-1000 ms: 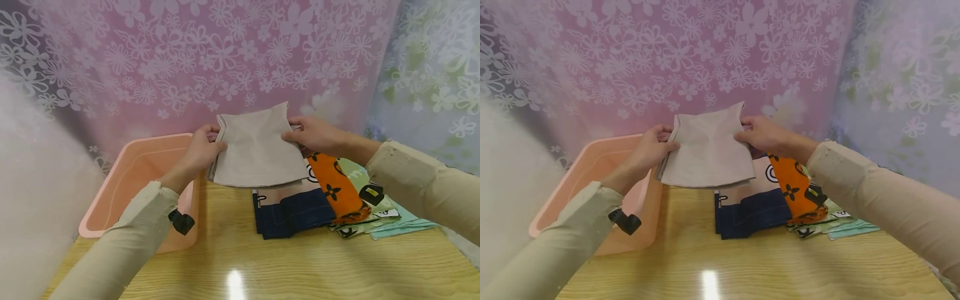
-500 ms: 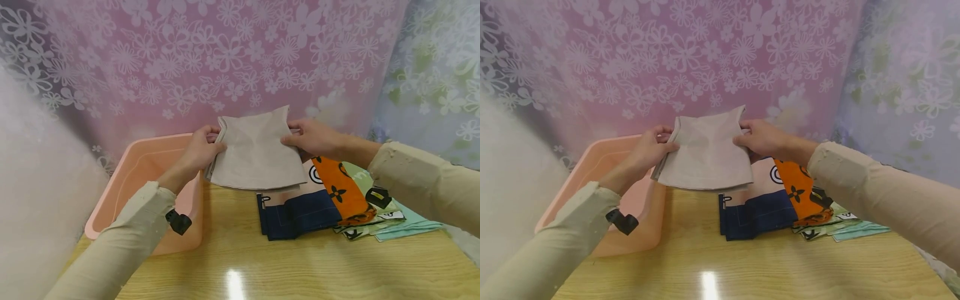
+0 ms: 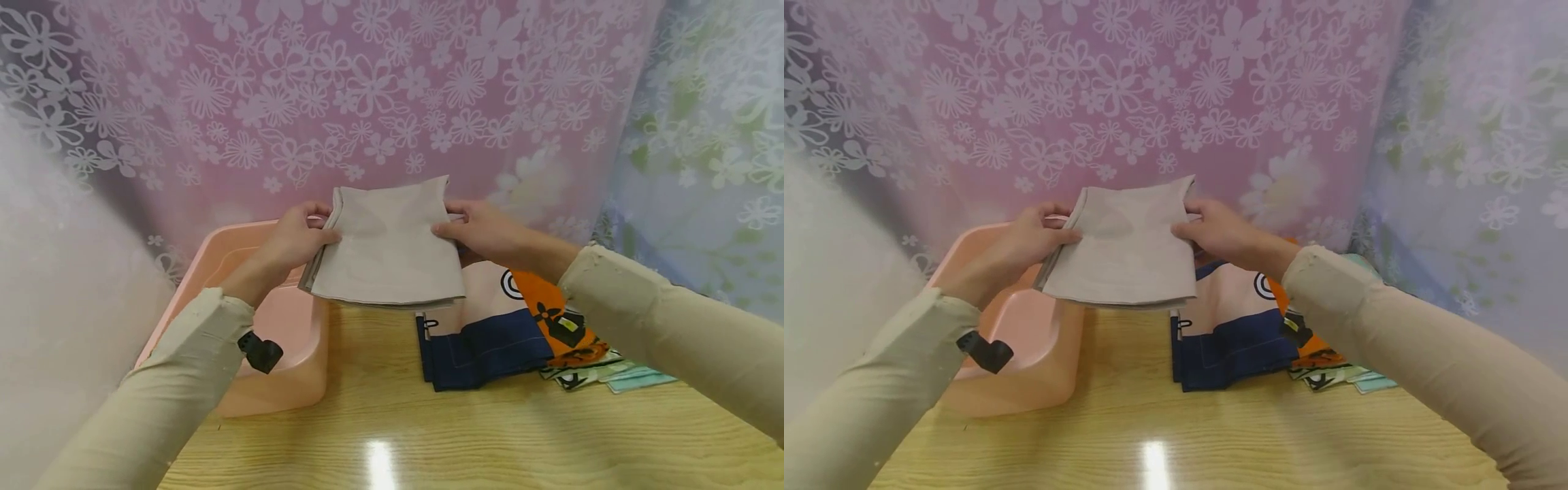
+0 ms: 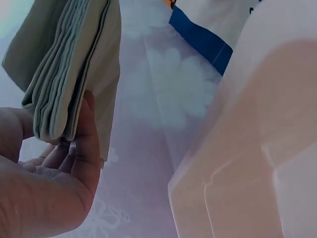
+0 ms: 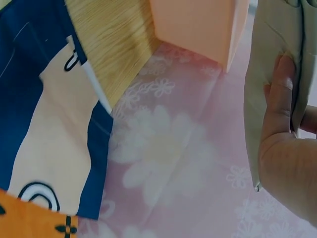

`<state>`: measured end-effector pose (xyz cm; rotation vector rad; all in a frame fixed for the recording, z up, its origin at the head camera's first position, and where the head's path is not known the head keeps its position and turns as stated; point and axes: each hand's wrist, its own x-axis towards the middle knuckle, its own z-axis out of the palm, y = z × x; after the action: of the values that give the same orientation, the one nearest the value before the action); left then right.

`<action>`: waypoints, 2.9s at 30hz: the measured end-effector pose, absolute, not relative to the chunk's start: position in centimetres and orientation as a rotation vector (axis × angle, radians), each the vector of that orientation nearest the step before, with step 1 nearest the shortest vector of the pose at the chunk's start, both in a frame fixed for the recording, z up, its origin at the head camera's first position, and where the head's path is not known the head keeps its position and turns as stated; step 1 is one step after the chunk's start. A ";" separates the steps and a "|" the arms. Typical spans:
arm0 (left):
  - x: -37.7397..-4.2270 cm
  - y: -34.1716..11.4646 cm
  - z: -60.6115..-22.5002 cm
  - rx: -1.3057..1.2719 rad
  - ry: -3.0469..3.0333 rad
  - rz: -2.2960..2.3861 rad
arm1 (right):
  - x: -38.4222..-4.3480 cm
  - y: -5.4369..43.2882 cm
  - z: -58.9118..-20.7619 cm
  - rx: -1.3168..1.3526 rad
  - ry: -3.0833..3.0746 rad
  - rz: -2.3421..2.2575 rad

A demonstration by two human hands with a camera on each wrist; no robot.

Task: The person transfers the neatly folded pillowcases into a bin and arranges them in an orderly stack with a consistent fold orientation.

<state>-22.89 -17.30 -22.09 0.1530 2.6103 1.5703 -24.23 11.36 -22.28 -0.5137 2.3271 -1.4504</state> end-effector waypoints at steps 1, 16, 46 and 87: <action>-22.9 -17.6 -22.0 0.148 2.609 1.556 | -24.3 11.1 -22.4 -0.512 2.301 -1.480; -23.0 -21.6 -22.7 0.021 2.630 1.500 | -25.8 7.0 -24.5 -0.540 2.117 -1.707; -22.7 -26.9 -23.4 0.032 2.627 1.335 | -26.6 0.2 -25.9 -0.447 2.033 -1.761; -22.8 -32.9 -24.3 -0.169 2.603 1.033 | -26.1 -7.9 -28.3 -0.514 2.038 -1.656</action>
<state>-22.79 -32.87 -24.29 -0.1692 2.6032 1.0329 -26.09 -7.85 -28.32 -0.5144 2.0383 -1.6563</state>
